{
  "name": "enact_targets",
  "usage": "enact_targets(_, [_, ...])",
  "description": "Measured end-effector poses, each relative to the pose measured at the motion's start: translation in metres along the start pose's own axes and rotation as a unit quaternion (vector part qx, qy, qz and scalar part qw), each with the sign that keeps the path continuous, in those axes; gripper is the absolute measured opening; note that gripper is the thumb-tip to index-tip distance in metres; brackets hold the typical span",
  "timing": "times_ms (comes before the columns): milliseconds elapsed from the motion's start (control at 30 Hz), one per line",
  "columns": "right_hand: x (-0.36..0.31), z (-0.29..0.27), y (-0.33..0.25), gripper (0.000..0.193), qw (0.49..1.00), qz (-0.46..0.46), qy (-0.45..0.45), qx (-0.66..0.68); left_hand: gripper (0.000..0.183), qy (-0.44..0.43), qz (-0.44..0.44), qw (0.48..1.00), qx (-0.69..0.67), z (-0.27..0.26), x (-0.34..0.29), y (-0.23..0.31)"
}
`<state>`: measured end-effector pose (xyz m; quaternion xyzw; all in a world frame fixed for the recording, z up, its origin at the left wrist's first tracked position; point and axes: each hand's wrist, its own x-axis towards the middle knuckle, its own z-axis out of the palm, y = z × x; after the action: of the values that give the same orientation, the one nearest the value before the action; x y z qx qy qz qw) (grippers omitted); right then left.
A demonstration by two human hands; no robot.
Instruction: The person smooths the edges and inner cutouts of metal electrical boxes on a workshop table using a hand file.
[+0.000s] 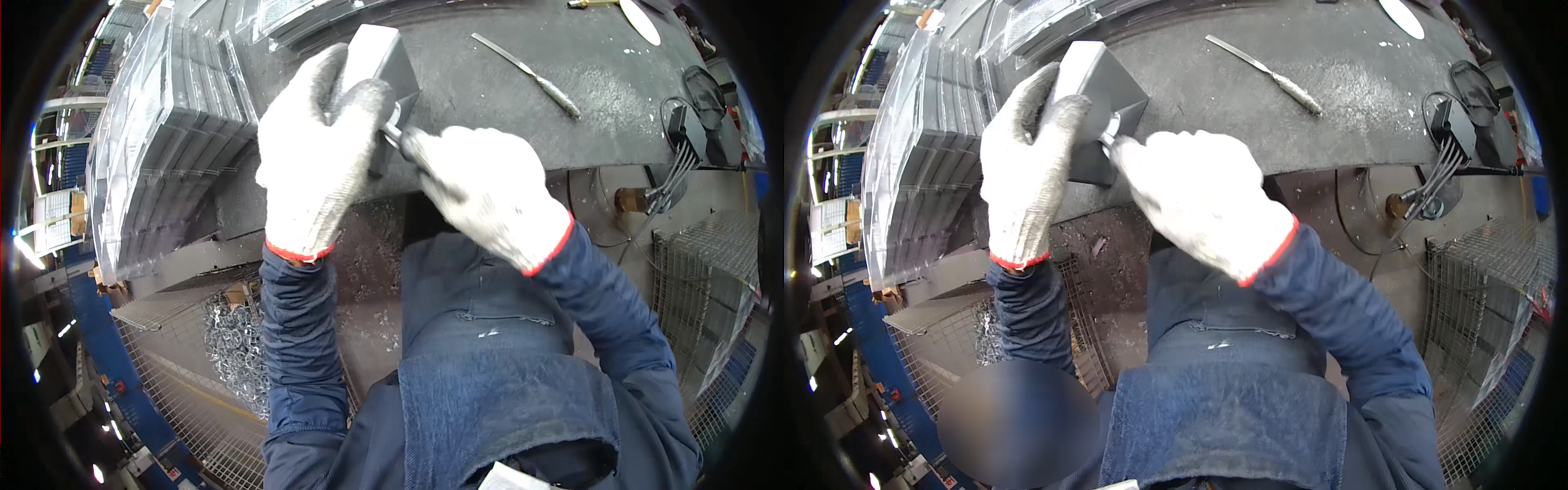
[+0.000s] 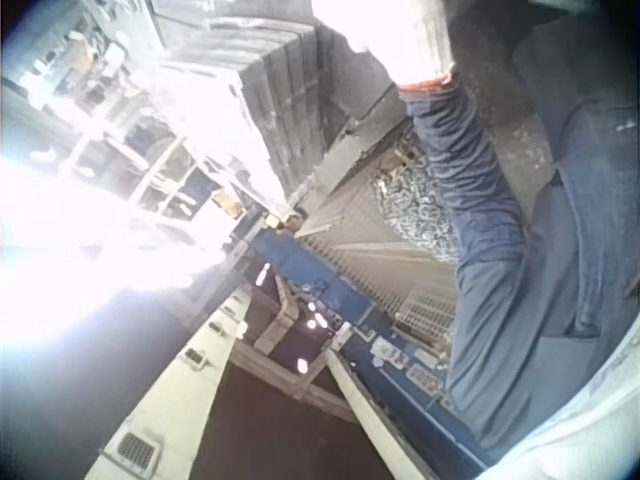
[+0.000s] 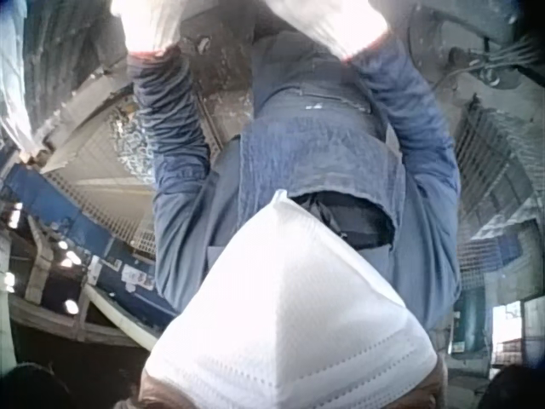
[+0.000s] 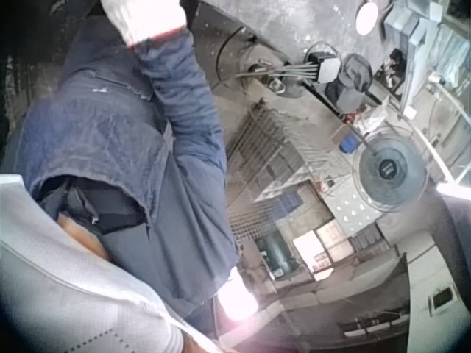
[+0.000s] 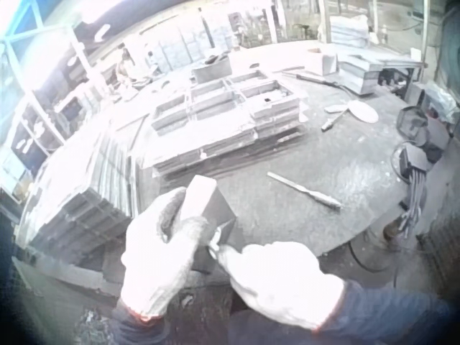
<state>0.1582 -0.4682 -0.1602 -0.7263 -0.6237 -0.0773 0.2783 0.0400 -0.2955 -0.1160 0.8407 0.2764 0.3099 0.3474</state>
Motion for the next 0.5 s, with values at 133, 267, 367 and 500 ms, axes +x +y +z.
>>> enact_targets(133, [0.015,0.014,0.023,0.018,0.997,0.007,0.072,-0.016,0.061,0.004,0.002,1.000,0.001,0.005,0.002,0.003])
enact_targets(267, [0.010,0.022,0.013,0.020,0.997,-0.001,0.076,0.007,0.057,-0.030,-0.017,0.999,-0.014,0.001,0.003,0.006])
enact_targets(367, [0.007,0.012,0.011,0.014,0.998,-0.006,0.057,0.009,0.059,-0.028,0.001,0.999,0.017,0.003,0.000,0.003])
enact_targets(500, [0.026,0.022,0.025,0.013,0.992,-0.025,0.118,-0.045,0.060,-0.010,-0.023,0.999,-0.034,-0.001,0.009,0.006])
